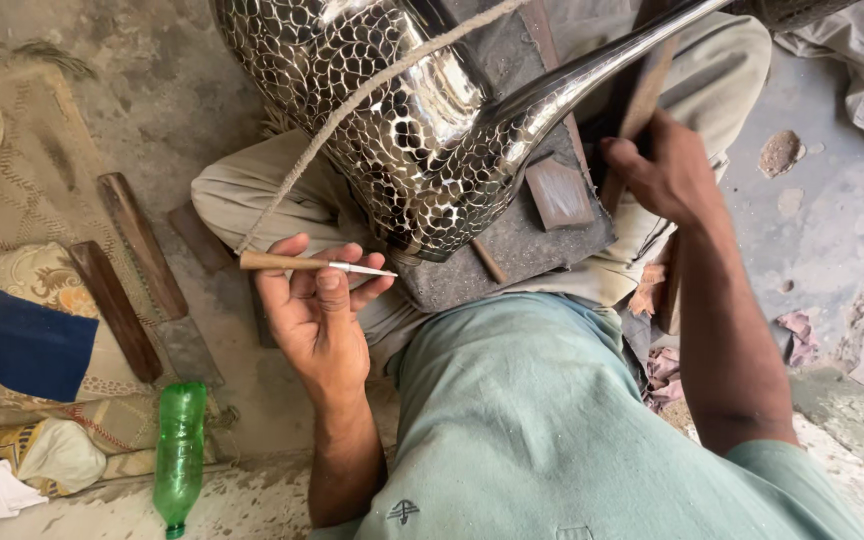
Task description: The person uses a small metal punch and a wooden mallet to create a textured pattern on a large, shiny metal vessel. They repeatedly position the punch on the surface and strike it with the mallet, working methodically along the curved body of the object.
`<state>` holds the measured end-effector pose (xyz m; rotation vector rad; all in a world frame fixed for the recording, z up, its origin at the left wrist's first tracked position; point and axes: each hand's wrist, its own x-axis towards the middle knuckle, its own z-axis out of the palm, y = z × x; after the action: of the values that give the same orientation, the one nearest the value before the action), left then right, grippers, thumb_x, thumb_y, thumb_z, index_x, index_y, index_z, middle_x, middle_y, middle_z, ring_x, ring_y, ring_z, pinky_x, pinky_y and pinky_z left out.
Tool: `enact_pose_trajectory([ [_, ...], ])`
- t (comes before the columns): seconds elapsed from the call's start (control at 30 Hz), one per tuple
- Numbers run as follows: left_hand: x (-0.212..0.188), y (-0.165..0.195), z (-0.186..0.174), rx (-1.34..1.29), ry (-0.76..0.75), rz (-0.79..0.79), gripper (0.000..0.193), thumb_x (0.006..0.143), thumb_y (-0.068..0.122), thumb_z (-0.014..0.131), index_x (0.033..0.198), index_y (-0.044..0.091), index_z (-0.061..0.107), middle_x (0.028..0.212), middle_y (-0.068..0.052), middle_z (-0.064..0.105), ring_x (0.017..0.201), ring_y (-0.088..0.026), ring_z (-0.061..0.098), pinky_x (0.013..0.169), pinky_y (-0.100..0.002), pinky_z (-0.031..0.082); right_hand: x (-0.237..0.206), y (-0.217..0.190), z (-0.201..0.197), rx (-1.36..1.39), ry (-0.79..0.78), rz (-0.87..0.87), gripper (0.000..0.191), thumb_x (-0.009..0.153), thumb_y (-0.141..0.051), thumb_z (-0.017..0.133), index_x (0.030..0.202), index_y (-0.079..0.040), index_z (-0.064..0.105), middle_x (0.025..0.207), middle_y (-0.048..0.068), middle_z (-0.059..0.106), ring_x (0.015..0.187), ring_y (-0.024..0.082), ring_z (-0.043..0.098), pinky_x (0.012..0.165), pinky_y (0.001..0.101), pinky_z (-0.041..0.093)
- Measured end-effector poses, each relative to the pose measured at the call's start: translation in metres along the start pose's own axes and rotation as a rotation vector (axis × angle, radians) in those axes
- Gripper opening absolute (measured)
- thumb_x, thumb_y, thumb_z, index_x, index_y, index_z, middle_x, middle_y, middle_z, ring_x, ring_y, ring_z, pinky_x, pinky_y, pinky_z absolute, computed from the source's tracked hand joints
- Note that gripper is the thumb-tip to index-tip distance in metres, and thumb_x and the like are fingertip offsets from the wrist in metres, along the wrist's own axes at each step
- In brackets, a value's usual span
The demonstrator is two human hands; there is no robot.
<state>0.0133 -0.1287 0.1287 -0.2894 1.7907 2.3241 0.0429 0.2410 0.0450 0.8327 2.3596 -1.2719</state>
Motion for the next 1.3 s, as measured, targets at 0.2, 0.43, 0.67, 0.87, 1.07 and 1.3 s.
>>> enact_pose_trajectory([
  [0.2,0.016,0.012,0.017,0.112,-0.119,0.047,0.053,0.103,0.002,0.07,0.143,0.004,0.035,0.114,-0.019,0.068,0.097,-0.024,0.073,0.084,-0.035,0.066,-0.049,0.021,-0.016,-0.002,0.204,-0.047,0.045,0.105,-0.033,0.054,0.126,0.006,0.059,0.099,0.029,0.066,0.093,0.038,0.064,0.085,0.0453,0.05],
  [0.43,0.047,0.02,0.054,0.19,-0.319,0.075,0.047,0.107,-0.001,0.068,0.142,0.003,0.037,0.115,-0.019,0.067,0.094,-0.021,0.073,0.084,-0.032,0.067,-0.132,0.026,-0.071,-0.113,0.161,0.181,0.042,0.097,-0.03,0.072,0.123,0.002,0.064,0.087,0.019,0.069,0.074,0.025,0.065,0.067,0.0408,0.051],
  [0.67,0.054,0.011,0.081,0.301,-0.39,0.181,0.039,0.11,0.0,0.068,0.137,0.003,0.041,0.112,-0.018,0.069,0.095,-0.019,0.074,0.083,-0.027,0.066,-0.13,0.035,-0.079,-0.037,0.39,-0.062,0.031,0.099,-0.014,0.075,0.115,0.008,0.06,0.094,0.015,0.07,0.08,0.017,0.068,0.075,0.0325,0.056],
  [0.87,0.046,-0.014,0.094,0.454,-0.348,0.349,0.036,0.105,0.001,0.071,0.13,0.0,0.045,0.112,-0.017,0.071,0.095,-0.019,0.076,0.078,-0.023,0.065,-0.077,0.002,-0.093,0.254,0.18,-0.465,0.045,0.103,-0.006,0.067,0.141,0.004,0.044,0.098,0.01,0.057,0.071,0.018,0.059,0.064,0.0273,0.051],
  [1.07,0.038,-0.023,0.102,0.62,-0.275,0.505,0.029,0.103,0.002,0.073,0.123,-0.001,0.053,0.116,-0.016,0.068,0.104,-0.021,0.076,0.086,-0.028,0.068,-0.064,-0.056,-0.113,-0.289,0.23,-0.765,0.05,0.099,0.008,0.066,0.143,0.008,0.042,0.102,0.02,0.059,0.075,0.025,0.061,0.061,0.0316,0.051],
  [1.3,0.042,-0.014,0.103,0.879,-0.357,0.733,0.022,0.098,0.007,0.078,0.114,0.003,0.063,0.112,-0.008,0.073,0.103,-0.02,0.074,0.084,-0.031,0.064,-0.066,-0.099,-0.119,-0.449,0.17,-0.726,0.049,0.094,0.014,0.069,0.138,0.012,0.048,0.101,0.026,0.065,0.079,0.032,0.069,0.06,0.0355,0.056],
])
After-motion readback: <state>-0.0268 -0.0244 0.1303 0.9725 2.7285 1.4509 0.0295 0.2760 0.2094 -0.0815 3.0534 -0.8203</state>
